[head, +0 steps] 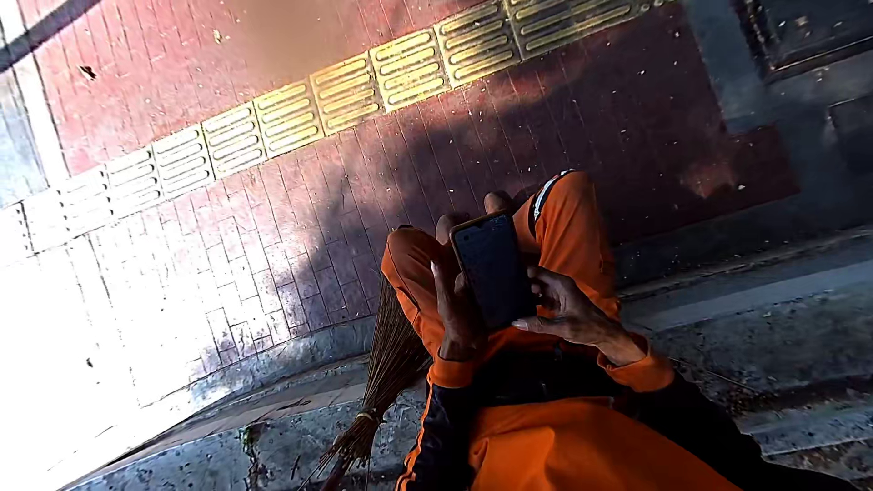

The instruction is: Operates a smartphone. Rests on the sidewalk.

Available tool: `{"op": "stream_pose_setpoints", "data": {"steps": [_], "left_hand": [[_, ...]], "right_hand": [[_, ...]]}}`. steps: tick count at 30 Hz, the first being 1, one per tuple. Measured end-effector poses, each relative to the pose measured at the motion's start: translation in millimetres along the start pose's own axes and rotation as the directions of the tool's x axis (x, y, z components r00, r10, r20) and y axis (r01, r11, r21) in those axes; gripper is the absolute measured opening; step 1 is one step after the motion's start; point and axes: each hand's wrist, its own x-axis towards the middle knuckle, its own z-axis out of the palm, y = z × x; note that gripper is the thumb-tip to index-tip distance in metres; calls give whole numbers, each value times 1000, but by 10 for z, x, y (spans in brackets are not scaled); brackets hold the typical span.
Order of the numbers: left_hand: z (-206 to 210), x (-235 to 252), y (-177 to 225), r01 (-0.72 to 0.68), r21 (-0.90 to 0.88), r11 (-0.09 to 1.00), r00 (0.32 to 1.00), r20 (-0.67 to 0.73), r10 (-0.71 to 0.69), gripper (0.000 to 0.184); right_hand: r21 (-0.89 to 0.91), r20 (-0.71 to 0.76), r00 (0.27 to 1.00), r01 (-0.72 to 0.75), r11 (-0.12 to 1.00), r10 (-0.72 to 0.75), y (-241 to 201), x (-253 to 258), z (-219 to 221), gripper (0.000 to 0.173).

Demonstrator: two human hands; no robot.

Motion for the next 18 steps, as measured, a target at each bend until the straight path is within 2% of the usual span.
{"op": "stream_pose_setpoints", "data": {"steps": [4,8,18], "left_hand": [[27,3,4,-33,20,999,997,-64,34,87],[8,3,-7,-6,-3,1000,1000,-15,6,92],[7,0,-3,8,-16,1000,1000,-24,-9,90]], "right_hand": [[0,1,1000,-11,1000,11,4,3,13,73],[2,-3,1000,-13,1000,13,3,4,6,71],[2,-43,999,-26,1000,26,4,15,60,73]]}}
